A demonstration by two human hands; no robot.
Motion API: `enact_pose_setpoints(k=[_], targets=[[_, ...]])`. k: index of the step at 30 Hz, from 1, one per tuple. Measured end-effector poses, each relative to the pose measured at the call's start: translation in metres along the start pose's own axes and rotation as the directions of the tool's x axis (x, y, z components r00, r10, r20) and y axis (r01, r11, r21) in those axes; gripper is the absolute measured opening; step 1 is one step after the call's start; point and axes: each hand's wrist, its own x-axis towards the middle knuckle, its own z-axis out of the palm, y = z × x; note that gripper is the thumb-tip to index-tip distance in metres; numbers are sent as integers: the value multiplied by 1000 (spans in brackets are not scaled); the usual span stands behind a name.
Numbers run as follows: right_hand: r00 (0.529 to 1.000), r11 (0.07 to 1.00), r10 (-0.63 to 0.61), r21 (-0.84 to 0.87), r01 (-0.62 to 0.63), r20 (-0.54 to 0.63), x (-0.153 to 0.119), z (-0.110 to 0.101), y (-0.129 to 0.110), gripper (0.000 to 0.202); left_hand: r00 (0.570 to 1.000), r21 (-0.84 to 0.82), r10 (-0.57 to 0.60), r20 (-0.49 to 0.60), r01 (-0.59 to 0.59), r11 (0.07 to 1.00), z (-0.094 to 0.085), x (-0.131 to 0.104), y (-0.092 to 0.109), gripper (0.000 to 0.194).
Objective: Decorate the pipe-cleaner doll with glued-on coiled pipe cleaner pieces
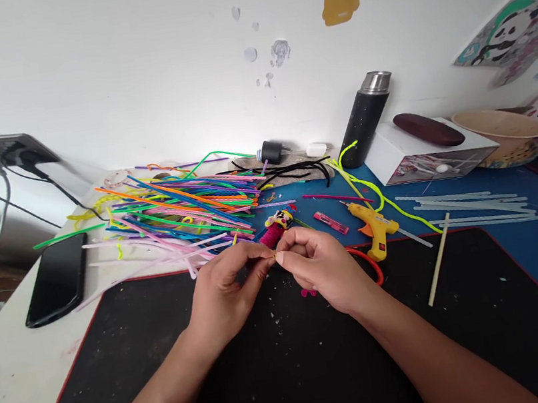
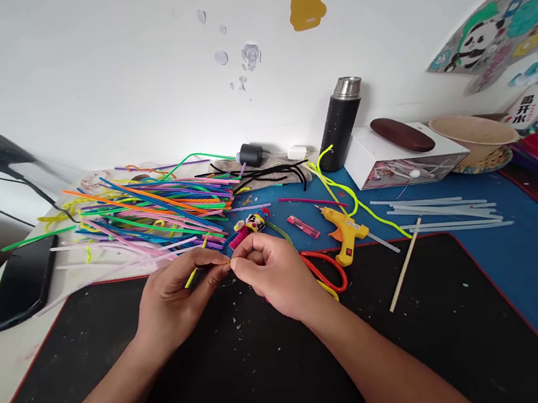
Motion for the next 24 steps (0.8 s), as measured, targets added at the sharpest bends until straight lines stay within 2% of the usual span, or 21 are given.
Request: enact_pose_setpoints(k=[4,10,19,24], targets=[[1000,1000,10,-17,-10,-5,0,0,-1,16,999,21,34,7,-35,999,-1,-2,-1,9],[1000,1000,13,-22,-13,9,0,-2,1,14,999,16,25,40,-26,1000,-1,-1,-4,8],[999,999,34,3,-34,31,0,-4,1,12,999,39,42,11,-42,998,-1,-2,-3,12],[999,999,27,18,-28,38,1,-5,2,11,995,41,96,-14,-96,995,1,-2,-4,12]])
